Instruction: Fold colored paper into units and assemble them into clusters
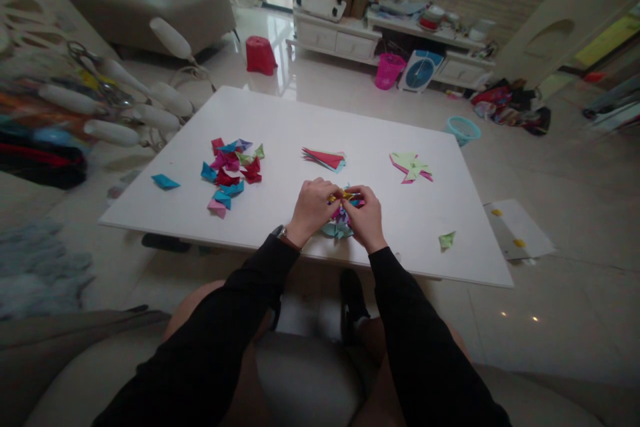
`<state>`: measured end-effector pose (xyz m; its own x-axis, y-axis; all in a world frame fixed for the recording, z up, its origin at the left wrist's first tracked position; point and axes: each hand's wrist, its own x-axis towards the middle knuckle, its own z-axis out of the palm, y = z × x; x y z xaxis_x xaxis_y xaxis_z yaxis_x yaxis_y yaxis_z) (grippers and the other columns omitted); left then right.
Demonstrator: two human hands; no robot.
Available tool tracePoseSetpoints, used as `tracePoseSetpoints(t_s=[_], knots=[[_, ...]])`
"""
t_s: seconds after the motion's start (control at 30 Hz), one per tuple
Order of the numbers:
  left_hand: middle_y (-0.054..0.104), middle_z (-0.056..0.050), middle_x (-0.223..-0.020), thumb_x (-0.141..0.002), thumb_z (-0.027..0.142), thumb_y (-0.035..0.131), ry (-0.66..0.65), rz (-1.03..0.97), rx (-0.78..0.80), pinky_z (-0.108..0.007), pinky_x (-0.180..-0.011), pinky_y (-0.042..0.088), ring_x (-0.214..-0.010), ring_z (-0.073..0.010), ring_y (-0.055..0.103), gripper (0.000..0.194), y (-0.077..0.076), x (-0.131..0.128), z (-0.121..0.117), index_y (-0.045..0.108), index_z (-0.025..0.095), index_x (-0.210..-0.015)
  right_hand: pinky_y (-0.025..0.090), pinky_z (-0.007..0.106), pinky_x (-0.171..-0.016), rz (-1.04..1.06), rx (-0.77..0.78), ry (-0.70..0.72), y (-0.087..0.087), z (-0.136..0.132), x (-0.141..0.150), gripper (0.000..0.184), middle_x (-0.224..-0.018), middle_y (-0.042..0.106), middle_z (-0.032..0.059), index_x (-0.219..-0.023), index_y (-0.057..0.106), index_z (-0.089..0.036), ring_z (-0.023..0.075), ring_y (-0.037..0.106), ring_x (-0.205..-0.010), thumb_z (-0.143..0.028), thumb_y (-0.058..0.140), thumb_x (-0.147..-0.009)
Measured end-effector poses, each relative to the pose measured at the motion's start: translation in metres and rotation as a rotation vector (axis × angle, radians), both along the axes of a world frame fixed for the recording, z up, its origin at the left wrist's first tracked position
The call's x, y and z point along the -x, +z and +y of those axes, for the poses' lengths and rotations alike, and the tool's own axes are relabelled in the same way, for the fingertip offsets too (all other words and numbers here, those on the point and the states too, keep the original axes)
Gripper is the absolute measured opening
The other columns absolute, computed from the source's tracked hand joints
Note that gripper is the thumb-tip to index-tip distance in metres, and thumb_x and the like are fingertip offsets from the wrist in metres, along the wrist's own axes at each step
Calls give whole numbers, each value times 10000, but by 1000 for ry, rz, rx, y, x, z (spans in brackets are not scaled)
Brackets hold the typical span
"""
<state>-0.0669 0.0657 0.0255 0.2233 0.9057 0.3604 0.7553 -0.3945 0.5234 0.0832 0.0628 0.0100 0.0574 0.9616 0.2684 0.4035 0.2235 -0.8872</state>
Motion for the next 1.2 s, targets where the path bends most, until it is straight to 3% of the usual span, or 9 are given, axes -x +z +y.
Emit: tracePoseSetpoints(t_s=[0.17,0.3,0.57,0.93,1.07,1.2], knots=[[733,-27,-894,-868,178,666,14,-26,18,-385,-887,408,-978,-236,614,208,0,-1,-1,675,220,-1072,504,362,-833,-95,-104,1,5,-1,0,230,-1039,629,55,-987,644,-221,223,611,-977,-176,605,-765],[711,-40,-918,-875,164,644,-7,-11,15,-379,-898,404,-976,-233,613,181,0,-2,-1,660,215,-1048,494,393,-895,-126,-104,46,5,-1,0,172,-1043,619,62,-896,655,-225,240,599,-1039,-149,582,-761],[709,-70,-1003,-886,171,614,-38,16,64,-392,-931,390,-1050,-249,601,227,1,-2,-2,626,214,-1108,505,374,-866,-162,-15,24,3,-1,-1,135,-965,625,39,-823,650,-234,220,618,-926,-141,582,-754],[727,-52,-985,-878,199,639,-89,-5,41,-395,-934,380,-1053,-254,591,252,2,-4,-3,612,223,-1127,492,373,-835,-277,-62,73,4,-3,-9,83,-880,617,34,-785,635,-225,220,607,-870,-151,598,-787],[712,-64,-1053,-875,196,625,-71,-37,-5,-392,-926,379,-1061,-253,583,200,7,-5,-4,607,211,-1073,490,363,-828,-355,-88,2,5,2,-41,60,-886,634,41,-787,649,-223,213,602,-865,-202,605,-822],[688,-66,-1049,-864,159,591,-44,-60,-39,-384,-902,385,-1049,-247,585,168,10,-4,-4,600,205,-1026,473,358,-781,-530,-48,-211,1,7,-113,207,-822,656,60,-741,672,-201,209,592,-781,-357,606,-860]])
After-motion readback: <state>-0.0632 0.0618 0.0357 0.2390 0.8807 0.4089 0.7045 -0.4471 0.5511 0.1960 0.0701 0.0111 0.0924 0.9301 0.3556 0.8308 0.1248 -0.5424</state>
